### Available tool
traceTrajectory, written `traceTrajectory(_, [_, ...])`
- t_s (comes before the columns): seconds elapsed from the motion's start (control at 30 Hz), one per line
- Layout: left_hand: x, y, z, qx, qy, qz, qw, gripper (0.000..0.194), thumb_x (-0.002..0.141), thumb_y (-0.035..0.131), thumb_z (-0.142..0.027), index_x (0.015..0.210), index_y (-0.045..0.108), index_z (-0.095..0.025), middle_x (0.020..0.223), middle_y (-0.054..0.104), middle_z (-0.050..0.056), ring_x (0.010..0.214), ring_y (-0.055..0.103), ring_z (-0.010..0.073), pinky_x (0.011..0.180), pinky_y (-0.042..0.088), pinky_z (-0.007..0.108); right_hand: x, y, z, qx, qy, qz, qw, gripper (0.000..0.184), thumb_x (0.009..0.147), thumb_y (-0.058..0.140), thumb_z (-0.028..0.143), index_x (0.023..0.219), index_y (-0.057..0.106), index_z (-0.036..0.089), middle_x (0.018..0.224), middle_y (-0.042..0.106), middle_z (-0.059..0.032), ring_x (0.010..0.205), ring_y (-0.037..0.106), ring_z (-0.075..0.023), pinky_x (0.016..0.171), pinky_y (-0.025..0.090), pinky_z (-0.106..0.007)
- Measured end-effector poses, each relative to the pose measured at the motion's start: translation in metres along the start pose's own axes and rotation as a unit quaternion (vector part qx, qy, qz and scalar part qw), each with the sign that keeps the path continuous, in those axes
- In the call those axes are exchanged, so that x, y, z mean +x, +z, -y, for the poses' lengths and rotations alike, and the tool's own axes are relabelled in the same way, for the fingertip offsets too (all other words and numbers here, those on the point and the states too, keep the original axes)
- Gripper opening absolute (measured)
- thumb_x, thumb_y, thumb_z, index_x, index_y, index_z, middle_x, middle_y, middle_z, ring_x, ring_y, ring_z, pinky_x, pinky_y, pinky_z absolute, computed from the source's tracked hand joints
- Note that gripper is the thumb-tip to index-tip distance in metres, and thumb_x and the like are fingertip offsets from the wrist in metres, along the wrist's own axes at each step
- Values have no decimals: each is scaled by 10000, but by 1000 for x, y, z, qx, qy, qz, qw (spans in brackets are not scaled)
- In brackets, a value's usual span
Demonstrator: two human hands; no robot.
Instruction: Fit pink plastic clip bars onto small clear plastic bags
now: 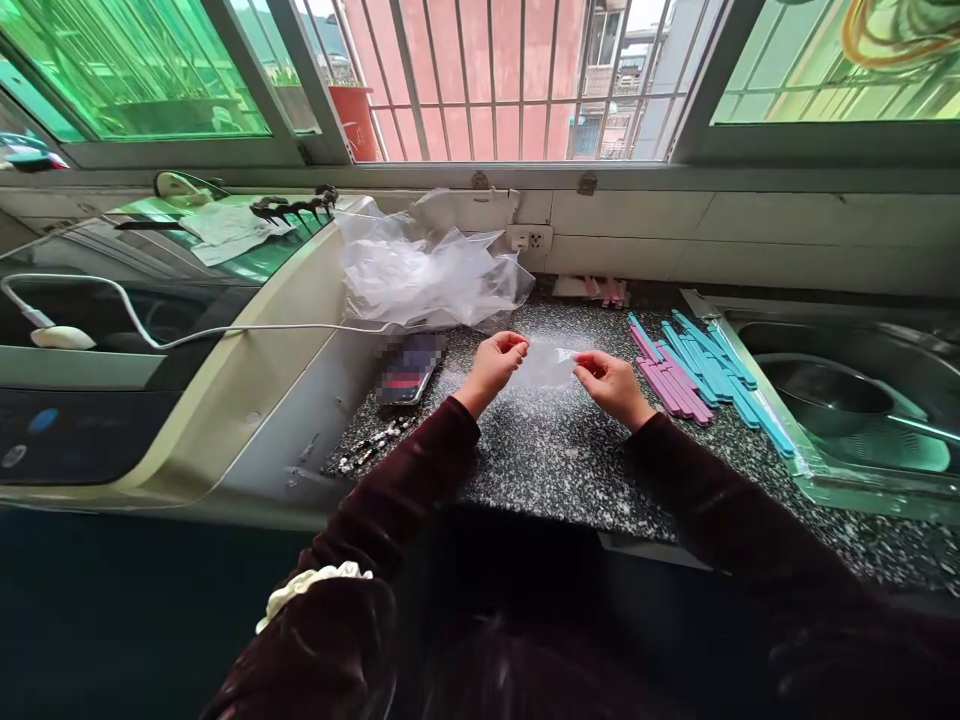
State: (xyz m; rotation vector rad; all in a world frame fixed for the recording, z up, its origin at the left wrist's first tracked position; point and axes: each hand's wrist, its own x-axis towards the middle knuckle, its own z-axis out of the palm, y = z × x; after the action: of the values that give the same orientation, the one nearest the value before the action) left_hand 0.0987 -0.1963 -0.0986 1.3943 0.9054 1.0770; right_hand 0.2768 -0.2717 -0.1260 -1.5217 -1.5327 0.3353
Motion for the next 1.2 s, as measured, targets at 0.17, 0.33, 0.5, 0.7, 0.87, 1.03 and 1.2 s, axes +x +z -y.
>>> traceTrajectory(0.17, [3, 10, 19, -40, 1, 7, 999, 42, 648, 610, -146, 631, 572, -143, 523, 521, -48, 469, 454, 49, 471, 363, 183, -2, -2, -13, -2, 28, -17, 999, 248, 748, 489, 304, 831, 654, 138, 671, 645, -33, 571, 538, -126, 570, 430, -257])
traceTrajectory(0.33, [6, 6, 32, -78, 6, 12, 997, 106, 615, 650, -219, 658, 588, -144, 543, 542, -41, 468, 455, 52, 462, 361, 190, 1, 0, -20, -19, 5, -24, 1000, 229, 761, 505, 319, 820, 660, 161, 678, 660, -45, 574, 557, -140, 564, 432, -264])
traceTrajectory(0.5, [6, -1, 37, -87, -5, 13, 996, 123, 608, 639, -249, 650, 585, -146, 541, 546, -37, 448, 445, 49, 444, 344, 191, 0, 4, -21, -43, -34, -20, 998, 179, 770, 515, 286, 814, 653, 182, 700, 670, -44, 608, 586, -150, 612, 461, -278])
traceTrajectory(0.7, [3, 2, 38, -64, -3, 18, 998, 140, 609, 636, -270, 652, 585, -147, 535, 543, -42, 448, 442, 48, 447, 340, 191, -4, 5, -22, -65, -56, -30, 996, 170, 773, 530, 282, 838, 652, 183, 694, 665, -41, 614, 596, -153, 628, 471, -280])
traceTrajectory(0.87, [0, 2, 40, -53, 0, 28, 998, 159, 621, 643, -293, 651, 583, -149, 535, 543, -41, 450, 442, 48, 453, 345, 191, -4, 4, -21, -100, -81, -45, 991, 189, 793, 510, 295, 720, 648, 188, 655, 656, -48, 593, 579, -157, 599, 446, -277])
traceTrajectory(1.03, [1, 3, 42, -53, 4, 15, 998, 156, 641, 647, -275, 619, 557, -150, 507, 523, -47, 432, 423, 44, 436, 325, 184, -4, 2, -17, -124, -71, -57, 988, 211, 792, 509, 303, 675, 644, 189, 626, 647, -44, 561, 556, -148, 563, 414, -267])
traceTrajectory(1.2, [2, 4, 41, -80, 6, -4, 997, 124, 677, 633, -212, 622, 541, -149, 502, 513, -52, 414, 419, 39, 417, 312, 176, -5, 3, -19, -104, -38, -46, 993, 200, 791, 511, 312, 713, 645, 185, 654, 658, -46, 564, 559, -145, 562, 419, -262])
